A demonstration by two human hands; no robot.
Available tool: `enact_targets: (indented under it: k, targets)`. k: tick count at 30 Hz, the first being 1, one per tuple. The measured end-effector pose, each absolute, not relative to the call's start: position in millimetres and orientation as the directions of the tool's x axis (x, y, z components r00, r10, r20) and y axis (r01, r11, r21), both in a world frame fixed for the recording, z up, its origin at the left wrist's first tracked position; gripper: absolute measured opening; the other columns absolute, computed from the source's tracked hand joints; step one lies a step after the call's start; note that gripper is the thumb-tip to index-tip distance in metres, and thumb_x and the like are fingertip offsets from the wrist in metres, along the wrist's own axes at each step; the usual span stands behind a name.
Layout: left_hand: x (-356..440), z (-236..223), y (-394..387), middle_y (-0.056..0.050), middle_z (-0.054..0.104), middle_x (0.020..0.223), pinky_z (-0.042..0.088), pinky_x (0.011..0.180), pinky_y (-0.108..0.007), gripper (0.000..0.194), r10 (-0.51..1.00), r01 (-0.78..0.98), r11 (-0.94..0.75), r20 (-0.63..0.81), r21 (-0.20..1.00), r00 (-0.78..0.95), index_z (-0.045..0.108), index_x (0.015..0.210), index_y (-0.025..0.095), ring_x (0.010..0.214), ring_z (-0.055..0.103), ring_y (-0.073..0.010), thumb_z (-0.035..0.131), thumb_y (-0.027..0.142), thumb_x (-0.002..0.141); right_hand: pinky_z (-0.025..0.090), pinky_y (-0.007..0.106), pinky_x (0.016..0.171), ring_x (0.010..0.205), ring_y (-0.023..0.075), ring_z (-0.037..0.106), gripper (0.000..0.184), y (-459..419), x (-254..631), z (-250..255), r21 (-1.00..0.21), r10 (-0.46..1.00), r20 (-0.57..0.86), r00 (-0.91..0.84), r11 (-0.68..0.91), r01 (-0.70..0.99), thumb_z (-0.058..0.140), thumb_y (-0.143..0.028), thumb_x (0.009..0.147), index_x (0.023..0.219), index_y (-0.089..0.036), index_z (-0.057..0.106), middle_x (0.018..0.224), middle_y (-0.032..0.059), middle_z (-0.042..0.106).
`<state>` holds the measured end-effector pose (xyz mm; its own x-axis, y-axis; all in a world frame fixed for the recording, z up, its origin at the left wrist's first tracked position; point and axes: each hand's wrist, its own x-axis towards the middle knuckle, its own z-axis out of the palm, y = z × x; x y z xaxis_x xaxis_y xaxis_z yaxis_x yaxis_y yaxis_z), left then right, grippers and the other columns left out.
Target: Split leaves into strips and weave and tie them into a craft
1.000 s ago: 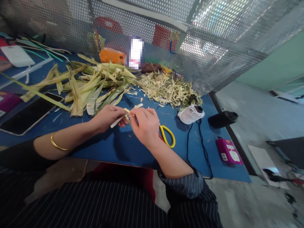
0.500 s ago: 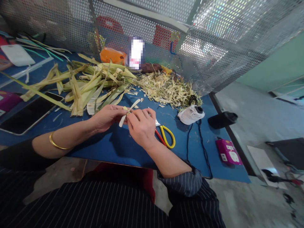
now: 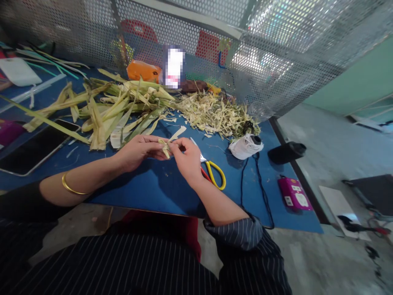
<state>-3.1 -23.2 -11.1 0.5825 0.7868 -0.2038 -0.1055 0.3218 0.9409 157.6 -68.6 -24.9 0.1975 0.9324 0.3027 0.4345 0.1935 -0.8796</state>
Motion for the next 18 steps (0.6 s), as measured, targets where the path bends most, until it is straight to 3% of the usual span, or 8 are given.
enact_targets:
  k: [5,9,13,18]
  targets:
    - [-2.8,-13.7,-22.6,-0.006,0.073,0.074,0.053,0.067,-0.023,0.026,0.812,-0.071,0.238,-0.159,0.969,0.561,0.075,0.093,0.013,0.066,0.067,-0.0122,0.076,0.027,0.071,0.048,0.027,0.050,0.050,0.0118,0.056,0.021,-64.8,154.3,-30.4,-0.987,0.986,0.066,0.153,0.042,0.155,0.066,-0.039,0.079,0.076,-0.021,0.056,0.062,-0.0031,0.061]
    - [-2.7,-11.9,-19.3,-0.005,0.072,0.075,0.053,0.065,-0.022,0.029,0.873,-0.116,0.277,-0.200,0.954,0.445,0.071,0.098,0.013,0.061,0.064,-0.0100,0.075,0.025,0.072,0.048,0.027,0.050,0.052,0.0138,0.060,0.022,-70.1,155.0,-27.3,-0.952,0.972,0.156,0.177,0.101,0.288,0.058,-0.033,0.086,0.104,-0.023,0.051,0.068,-0.0027,0.065]
    - [-4.1,-10.8,-14.6,-0.004,0.071,0.072,0.052,0.062,-0.022,0.023,0.895,-0.161,0.282,-0.200,0.946,0.399,0.065,0.095,0.013,0.058,0.063,-0.0099,0.072,0.021,0.073,0.050,0.030,0.068,0.068,0.0148,0.065,0.033,-76.8,158.6,-23.9,-0.754,0.925,0.381,-0.001,0.311,0.579,0.042,-0.021,0.094,0.127,-0.024,0.046,0.085,0.0013,0.070]
    - [-4.5,-11.3,-13.5,-0.001,0.065,0.063,0.051,0.059,-0.023,0.016,0.909,-0.143,0.262,-0.195,0.954,0.367,0.060,0.077,0.014,0.055,0.060,-0.0093,0.073,0.021,0.071,0.046,0.033,0.083,0.094,0.0180,0.064,0.031,-75.5,160.7,-21.1,-0.297,0.780,0.508,-0.365,0.556,0.776,0.041,-0.011,0.092,0.111,-0.022,0.063,0.103,0.0064,0.070]
